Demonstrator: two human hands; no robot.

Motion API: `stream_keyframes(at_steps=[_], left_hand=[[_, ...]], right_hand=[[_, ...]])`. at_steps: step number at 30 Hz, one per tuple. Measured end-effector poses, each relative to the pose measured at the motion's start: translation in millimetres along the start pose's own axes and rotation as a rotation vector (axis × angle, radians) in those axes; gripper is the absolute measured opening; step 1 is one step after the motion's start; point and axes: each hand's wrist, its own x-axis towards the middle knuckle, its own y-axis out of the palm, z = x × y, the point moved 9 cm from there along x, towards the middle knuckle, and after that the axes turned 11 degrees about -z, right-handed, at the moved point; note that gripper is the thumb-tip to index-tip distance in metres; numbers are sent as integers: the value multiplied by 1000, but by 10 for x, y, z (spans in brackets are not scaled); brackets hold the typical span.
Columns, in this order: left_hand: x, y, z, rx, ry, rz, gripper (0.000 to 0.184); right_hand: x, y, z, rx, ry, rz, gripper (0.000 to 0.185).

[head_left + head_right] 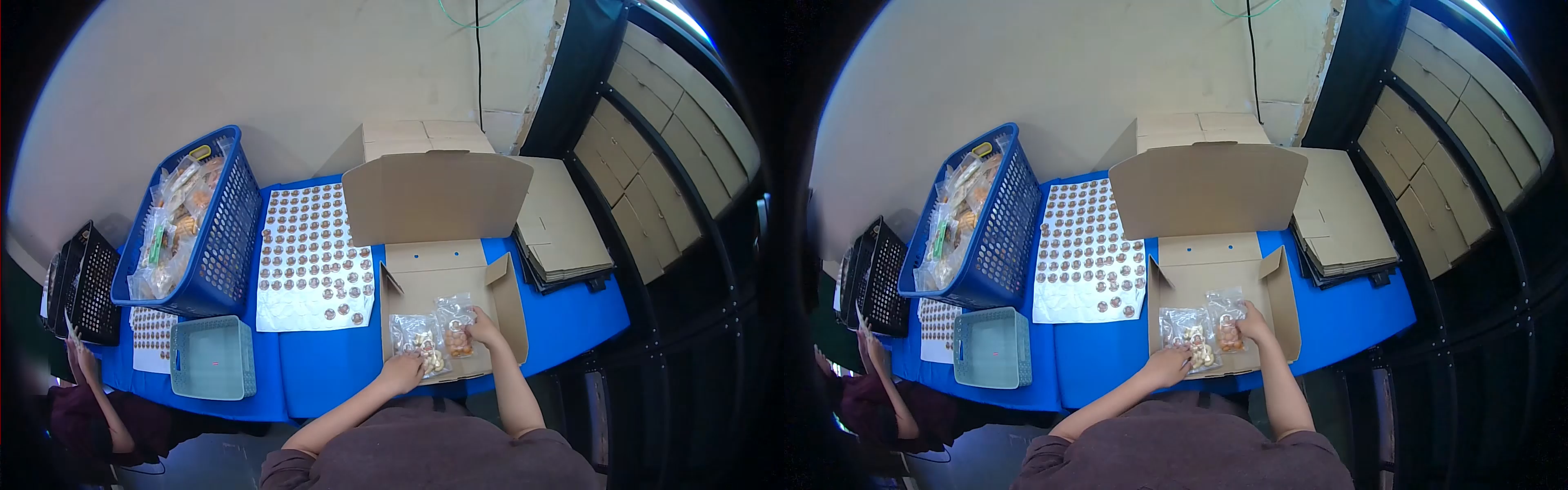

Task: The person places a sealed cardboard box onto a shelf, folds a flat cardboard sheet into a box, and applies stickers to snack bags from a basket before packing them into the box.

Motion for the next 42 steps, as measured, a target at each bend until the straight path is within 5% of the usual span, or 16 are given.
stream_keyframes(at_steps=[5,11,13,21,23,27,30,32,36,40,42], left_hand=[[-8,-15,-24,53,32,-94,40],[18,11,99,-1,-64,-122,46],[22,71,85,-33,-59,-108,49],[35,82,110,-2,-84,-79,53],[28,42,75,17,-75,-15,52],[37,144,103,20,-91,48,48],[60,168,130,5,-86,87,46],[68,175,159,13,-79,100,45],[48,144,157,41,-63,97,46],[8,-5,87,68,-87,104,52],[-99,-568,-97,-350,-121,-116,62]], right_hand=[[-154,-395,277,256,20,-170,66],[-466,-170,477,523,153,175,73],[-591,112,386,254,144,386,76],[-547,159,375,281,153,334,56],[-347,-43,259,531,91,-31,47],[-323,-162,261,633,99,-83,46],[-472,-79,342,418,135,27,41],[-615,192,188,130,268,311,32],[-545,193,154,-225,-36,212,31],[-706,-42,320,-607,-14,168,38],[-834,-274,575,-798,-20,32,43]])
